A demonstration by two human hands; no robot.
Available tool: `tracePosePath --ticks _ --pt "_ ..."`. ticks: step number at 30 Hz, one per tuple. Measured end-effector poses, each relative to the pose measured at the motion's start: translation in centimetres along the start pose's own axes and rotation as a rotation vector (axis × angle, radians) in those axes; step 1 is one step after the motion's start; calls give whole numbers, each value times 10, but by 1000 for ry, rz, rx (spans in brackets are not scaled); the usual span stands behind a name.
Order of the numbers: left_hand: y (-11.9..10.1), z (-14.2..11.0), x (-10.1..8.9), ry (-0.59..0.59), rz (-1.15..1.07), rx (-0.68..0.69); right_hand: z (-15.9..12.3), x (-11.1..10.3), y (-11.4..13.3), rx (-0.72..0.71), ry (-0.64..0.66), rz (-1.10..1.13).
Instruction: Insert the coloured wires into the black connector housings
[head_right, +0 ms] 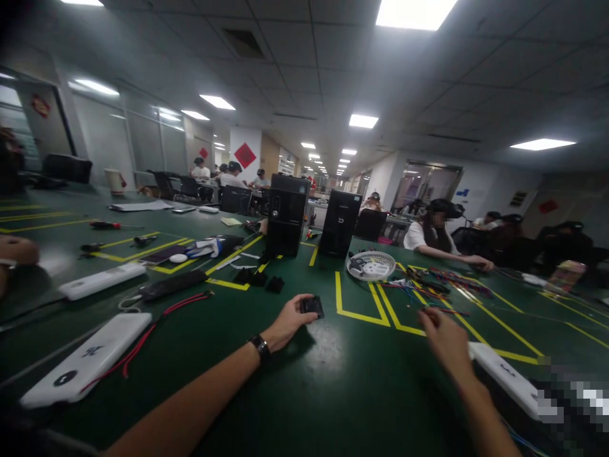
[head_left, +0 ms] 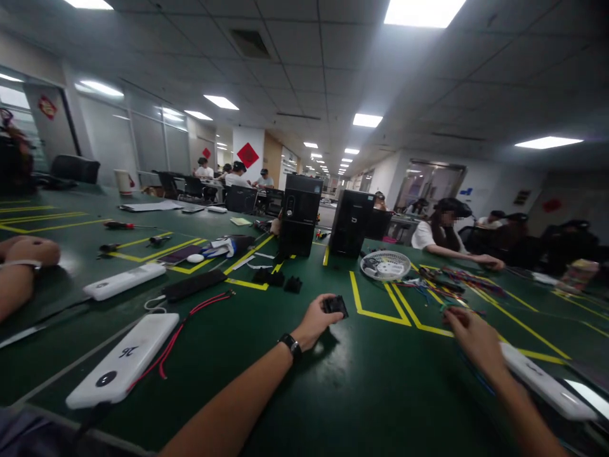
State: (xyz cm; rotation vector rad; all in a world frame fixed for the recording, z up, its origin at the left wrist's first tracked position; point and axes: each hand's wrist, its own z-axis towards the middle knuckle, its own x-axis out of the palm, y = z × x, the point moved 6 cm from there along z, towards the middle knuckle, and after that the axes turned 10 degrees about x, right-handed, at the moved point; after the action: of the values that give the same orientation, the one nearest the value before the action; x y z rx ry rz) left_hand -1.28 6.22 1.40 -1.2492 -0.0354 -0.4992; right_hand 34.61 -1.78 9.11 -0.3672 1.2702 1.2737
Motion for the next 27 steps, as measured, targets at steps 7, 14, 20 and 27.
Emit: tracePosePath --ticks 7,14,20,27 --pt "2 -5 5 72 -152 -51 -93 81 173 -135 747 748" --pt "-13 -9 17 161 -279 12 -125 117 178 98 913 1096" --pt "-11 -11 24 214 -318 -78 -126 121 172 123 911 1104" --pt "-4 -10 25 246 -384 -76 -128 127 170 165 890 1011"
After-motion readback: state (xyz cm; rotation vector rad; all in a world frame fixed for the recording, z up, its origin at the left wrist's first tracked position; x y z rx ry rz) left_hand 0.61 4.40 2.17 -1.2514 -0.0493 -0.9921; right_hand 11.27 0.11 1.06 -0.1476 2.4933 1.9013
